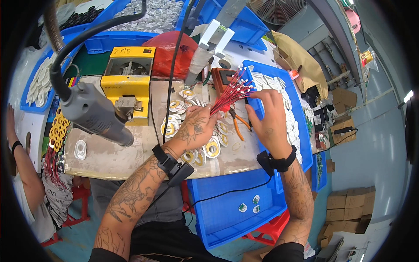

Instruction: Assembling and processing electronic components using a handheld tool on a workbench.

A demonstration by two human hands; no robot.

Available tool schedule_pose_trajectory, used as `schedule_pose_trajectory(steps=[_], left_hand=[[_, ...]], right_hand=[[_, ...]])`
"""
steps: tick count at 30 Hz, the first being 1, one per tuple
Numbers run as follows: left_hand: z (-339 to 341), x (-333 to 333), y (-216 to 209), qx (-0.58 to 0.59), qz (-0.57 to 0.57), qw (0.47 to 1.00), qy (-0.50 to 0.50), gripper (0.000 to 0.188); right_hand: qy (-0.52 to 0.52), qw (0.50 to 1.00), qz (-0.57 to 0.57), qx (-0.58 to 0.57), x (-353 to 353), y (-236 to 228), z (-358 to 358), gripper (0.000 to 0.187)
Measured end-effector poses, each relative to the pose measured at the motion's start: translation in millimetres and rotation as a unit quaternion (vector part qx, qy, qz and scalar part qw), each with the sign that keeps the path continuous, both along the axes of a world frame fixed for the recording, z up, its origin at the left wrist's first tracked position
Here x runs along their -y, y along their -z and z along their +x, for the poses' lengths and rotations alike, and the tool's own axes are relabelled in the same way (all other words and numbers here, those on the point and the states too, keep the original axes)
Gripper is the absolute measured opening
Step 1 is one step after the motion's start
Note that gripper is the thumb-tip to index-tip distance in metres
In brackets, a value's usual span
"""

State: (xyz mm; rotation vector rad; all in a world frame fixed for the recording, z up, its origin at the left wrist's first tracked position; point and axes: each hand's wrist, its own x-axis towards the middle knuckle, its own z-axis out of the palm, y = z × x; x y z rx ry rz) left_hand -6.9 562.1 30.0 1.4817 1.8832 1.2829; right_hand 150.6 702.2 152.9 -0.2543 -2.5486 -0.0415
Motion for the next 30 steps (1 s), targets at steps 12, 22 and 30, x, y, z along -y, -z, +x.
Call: schedule_pose_trajectory(steps=[12, 22, 30], left_hand=[[1.6, -2.7, 3.7, -0.007, -0.014, 0.999, -0.041, 0.035], [3.1, 2.2, -2.7, 0.015, -0.018, 0.999, -0.039, 0.040], [1.6, -0.2, 0.9, 0.030, -0.015, 0.998, -0.043, 0.040]], right_hand=[[-0.020, 0.995, 0.083, -0.058, -15.7, 7.3, -11.6, 0.021], [-0.030, 0.914, -0.394, -0.088, 10.5, -8.4, -10.4, 0.013], [-0.109, 0.821, -0.538, -0.157, 10.3, 1.0, -7.7, 0.031]])
